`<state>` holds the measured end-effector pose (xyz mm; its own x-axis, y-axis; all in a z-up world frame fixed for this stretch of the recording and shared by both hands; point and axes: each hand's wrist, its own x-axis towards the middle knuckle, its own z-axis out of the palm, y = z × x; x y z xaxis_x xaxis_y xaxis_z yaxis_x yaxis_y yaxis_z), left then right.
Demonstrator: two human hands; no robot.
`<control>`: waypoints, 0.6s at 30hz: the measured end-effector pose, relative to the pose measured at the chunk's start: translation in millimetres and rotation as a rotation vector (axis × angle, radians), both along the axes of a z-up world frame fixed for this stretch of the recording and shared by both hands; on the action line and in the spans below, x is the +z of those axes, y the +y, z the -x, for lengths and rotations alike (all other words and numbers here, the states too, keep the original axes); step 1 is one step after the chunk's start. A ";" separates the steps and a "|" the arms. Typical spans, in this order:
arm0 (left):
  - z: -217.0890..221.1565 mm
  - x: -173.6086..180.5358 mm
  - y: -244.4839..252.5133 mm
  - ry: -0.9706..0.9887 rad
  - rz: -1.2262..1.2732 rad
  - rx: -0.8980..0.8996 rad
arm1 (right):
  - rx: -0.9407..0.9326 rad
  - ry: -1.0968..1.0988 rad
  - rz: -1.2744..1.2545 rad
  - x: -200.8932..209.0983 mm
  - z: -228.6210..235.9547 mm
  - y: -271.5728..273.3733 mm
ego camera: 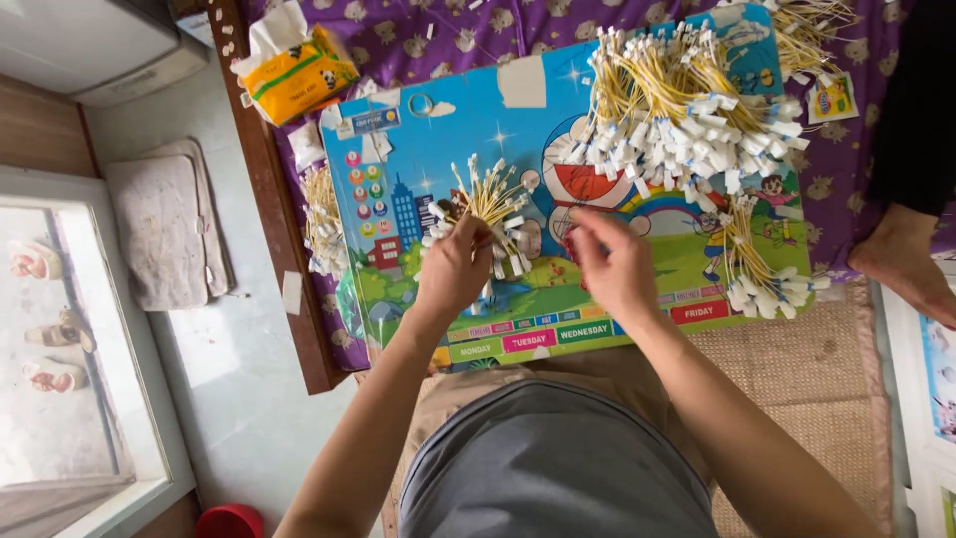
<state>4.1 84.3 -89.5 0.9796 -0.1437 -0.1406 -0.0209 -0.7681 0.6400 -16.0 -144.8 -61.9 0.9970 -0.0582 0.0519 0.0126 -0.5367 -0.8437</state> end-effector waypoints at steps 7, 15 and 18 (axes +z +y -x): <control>9.8 74.0 -18.6 0.491 0.482 -0.268 | 0.342 0.281 -0.220 56.3 11.4 8.2; 32.0 14.2 -58.4 0.136 -0.031 -0.242 | 0.010 0.579 -0.607 37.4 59.9 -29.2; 36.2 6.7 -72.5 0.038 -0.069 -0.300 | -0.092 0.620 -0.702 16.0 66.7 -28.1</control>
<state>-32.1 11.7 -82.8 0.8887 -0.4147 -0.1955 -0.2305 -0.7728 0.5913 -82.7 -172.9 -45.9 0.8251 0.0452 -0.5632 -0.5642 0.1207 -0.8168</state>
